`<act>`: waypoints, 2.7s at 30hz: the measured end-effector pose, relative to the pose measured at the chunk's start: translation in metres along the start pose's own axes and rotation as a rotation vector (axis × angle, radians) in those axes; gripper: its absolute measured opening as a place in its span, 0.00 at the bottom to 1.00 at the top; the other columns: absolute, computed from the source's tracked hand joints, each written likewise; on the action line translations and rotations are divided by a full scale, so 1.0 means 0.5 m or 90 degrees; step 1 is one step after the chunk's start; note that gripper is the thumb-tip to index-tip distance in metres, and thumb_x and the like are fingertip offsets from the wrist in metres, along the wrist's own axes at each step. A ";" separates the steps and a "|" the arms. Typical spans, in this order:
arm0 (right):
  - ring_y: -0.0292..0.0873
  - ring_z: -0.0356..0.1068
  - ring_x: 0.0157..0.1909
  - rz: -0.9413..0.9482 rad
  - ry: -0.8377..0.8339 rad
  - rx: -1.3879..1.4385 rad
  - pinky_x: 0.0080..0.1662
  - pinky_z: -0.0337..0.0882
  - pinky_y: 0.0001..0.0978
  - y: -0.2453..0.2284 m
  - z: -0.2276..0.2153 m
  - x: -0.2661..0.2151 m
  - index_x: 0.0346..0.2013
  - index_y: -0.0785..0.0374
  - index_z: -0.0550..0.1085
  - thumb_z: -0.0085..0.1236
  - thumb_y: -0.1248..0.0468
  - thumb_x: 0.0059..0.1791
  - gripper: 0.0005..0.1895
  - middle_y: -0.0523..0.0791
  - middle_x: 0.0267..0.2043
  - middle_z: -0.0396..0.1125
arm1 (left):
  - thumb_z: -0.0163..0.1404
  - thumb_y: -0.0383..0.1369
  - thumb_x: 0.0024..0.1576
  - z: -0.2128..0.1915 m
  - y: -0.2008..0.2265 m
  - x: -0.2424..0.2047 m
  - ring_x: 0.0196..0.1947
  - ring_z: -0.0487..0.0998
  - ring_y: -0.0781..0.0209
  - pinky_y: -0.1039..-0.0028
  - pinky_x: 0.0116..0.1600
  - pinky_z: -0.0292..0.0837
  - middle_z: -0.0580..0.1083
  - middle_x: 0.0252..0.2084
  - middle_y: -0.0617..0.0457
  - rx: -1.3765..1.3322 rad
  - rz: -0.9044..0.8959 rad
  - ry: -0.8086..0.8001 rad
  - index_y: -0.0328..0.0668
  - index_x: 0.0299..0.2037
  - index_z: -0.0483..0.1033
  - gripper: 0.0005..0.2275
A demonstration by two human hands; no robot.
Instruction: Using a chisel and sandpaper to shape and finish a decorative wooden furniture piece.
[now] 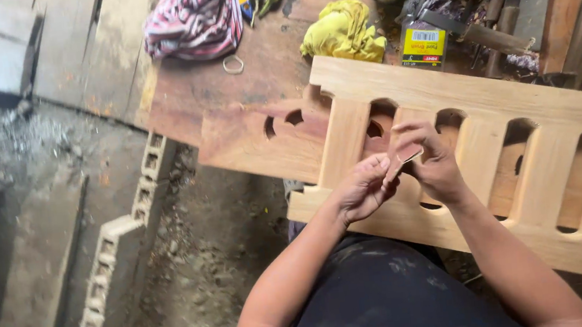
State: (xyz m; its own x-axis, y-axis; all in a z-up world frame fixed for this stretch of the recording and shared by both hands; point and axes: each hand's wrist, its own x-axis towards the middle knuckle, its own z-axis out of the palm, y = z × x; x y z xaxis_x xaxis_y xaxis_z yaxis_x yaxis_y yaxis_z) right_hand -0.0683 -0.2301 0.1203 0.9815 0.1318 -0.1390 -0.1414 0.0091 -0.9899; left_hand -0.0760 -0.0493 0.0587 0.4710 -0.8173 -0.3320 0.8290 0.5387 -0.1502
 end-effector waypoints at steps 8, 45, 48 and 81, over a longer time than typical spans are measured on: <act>0.35 0.73 0.47 0.177 0.090 -0.174 0.50 0.74 0.30 -0.001 0.099 0.123 0.46 0.63 0.76 0.61 0.70 0.51 0.09 0.41 0.44 0.74 | 0.52 0.34 0.62 -0.085 0.321 0.043 0.42 0.76 0.52 0.66 0.48 0.72 0.78 0.41 0.46 0.961 0.384 0.184 0.36 0.51 0.75 0.12; 0.43 0.74 0.29 0.356 0.187 -0.661 0.33 0.71 0.36 0.094 0.217 0.339 0.33 0.67 0.78 0.74 0.58 0.45 0.15 0.49 0.30 0.75 | 0.44 0.44 0.66 -0.154 0.509 0.200 0.35 0.76 0.44 0.54 0.40 0.72 0.73 0.29 0.48 1.203 0.563 0.182 0.44 0.29 0.70 0.16; 0.40 0.76 0.31 0.244 0.129 -0.612 0.37 0.73 0.33 0.094 0.195 0.325 0.34 0.65 0.80 0.72 0.58 0.48 0.12 0.48 0.32 0.76 | 0.44 0.44 0.66 -0.149 0.524 0.207 0.32 0.77 0.44 0.55 0.37 0.72 0.74 0.28 0.47 1.179 0.508 0.220 0.42 0.29 0.70 0.17; 0.48 0.69 0.28 0.353 0.164 -0.550 0.32 0.68 0.41 0.107 0.182 0.286 0.25 0.63 0.75 0.75 0.57 0.42 0.16 0.49 0.26 0.71 | 0.45 0.47 0.65 -0.137 0.526 0.196 0.33 0.79 0.39 0.54 0.37 0.72 0.77 0.30 0.45 1.134 0.469 0.194 0.43 0.31 0.75 0.18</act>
State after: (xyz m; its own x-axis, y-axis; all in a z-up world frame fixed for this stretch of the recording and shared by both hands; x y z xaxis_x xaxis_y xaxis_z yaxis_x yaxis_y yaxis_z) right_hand 0.0530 -0.1208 0.0501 0.8196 -0.3135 -0.4795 -0.5377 -0.7097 -0.4552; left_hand 0.1676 0.0264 -0.0773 0.9147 -0.4029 -0.0327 -0.0734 -0.2450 0.9667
